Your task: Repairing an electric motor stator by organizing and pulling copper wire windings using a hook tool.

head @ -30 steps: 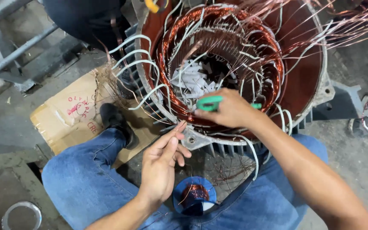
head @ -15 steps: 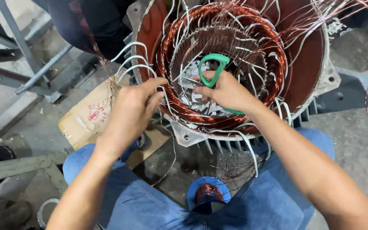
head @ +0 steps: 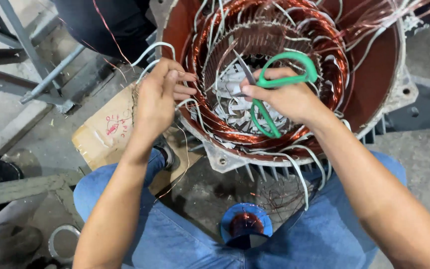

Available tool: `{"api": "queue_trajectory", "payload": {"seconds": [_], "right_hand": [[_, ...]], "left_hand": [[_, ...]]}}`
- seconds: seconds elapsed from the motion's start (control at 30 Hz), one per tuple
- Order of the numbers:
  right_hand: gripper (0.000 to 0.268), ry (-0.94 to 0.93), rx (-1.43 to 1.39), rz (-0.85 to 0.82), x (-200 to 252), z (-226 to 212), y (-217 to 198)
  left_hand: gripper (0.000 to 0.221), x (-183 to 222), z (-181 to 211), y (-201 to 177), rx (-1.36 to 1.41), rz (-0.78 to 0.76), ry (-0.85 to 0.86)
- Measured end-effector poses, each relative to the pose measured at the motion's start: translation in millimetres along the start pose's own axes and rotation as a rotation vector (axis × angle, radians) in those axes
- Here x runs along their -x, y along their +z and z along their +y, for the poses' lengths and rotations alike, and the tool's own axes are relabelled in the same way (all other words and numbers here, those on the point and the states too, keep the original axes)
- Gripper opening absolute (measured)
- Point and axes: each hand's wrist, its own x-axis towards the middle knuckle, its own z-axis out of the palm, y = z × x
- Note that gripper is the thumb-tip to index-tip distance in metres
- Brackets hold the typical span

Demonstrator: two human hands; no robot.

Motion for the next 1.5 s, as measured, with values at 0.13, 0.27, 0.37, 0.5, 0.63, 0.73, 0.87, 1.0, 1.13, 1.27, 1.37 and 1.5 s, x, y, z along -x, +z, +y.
{"api": "queue_trajectory", "payload": {"seconds": [0.13, 0.27, 0.37, 0.5, 0.63, 0.73, 0.87, 1.0, 1.13, 1.27, 1.37, 1.5], "right_hand": [[0.025, 0.065, -0.117, -0.059, -21.7, -3.2, 5.1], [0.016, 0.137, -0.042, -0.022, -33.4, -36.7, 12.4], [0.018, 0.332, -0.300, -0.073, -32.2, -33.9, 10.2], [0.005, 0.237, -0.301, -0.122, -40.8, -16.8, -12.0], [0.022, 0.215, -0.292, -0.032, -46.7, -15.1, 11.8], [0.023, 0.142, -0.339, -0.031, -48.2, -15.8, 21.0], [0.015, 0.026, -0.400, -0.085, -51.6, -12.2, 21.7], [0.016, -0.010, -0.375, -0.089, -53.5, -12.9, 23.4], [0.023, 0.219, -0.249, -0.039, -57.6, -9.0, 25.0], [0.022, -0.033, -0.255, -0.114, -60.7, -5.2, 28.7], [0.021, -0.030, -0.259, -0.101, -70.0, 20.6, 28.5], [0.016, 0.009, -0.220, -0.106, -60.6, 1.0, 27.5]], "left_hand": [[0.021, 0.2, -14.3, -2.1, 0.158, -0.028, -0.002], [0.019, 8.1, 6.8, 1.6, 0.170, 0.060, 0.010], [0.020, 9.8, 1.3, 1.9, 0.163, 0.088, 0.052], [0.020, 13.9, -1.1, -5.0, 0.252, 0.106, 0.031], [0.021, 18.4, -3.3, -5.7, 0.225, 0.097, 0.031], [0.021, 20.1, -2.0, -3.3, 0.215, 0.070, 0.073], [0.019, 17.9, 7.8, 0.9, 0.183, 0.058, 0.142], [0.019, 15.8, 7.3, 2.4, 0.144, 0.030, 0.189], [0.020, 13.3, 4.9, -1.2, 0.141, -0.019, 0.186], [0.019, 13.9, -2.0, -5.5, 0.167, -0.059, 0.213], [0.024, 12.5, 1.4, -8.9, 0.121, -0.049, 0.256], [0.023, 10.8, 4.7, -6.4, 0.173, -0.016, 0.201]]}}
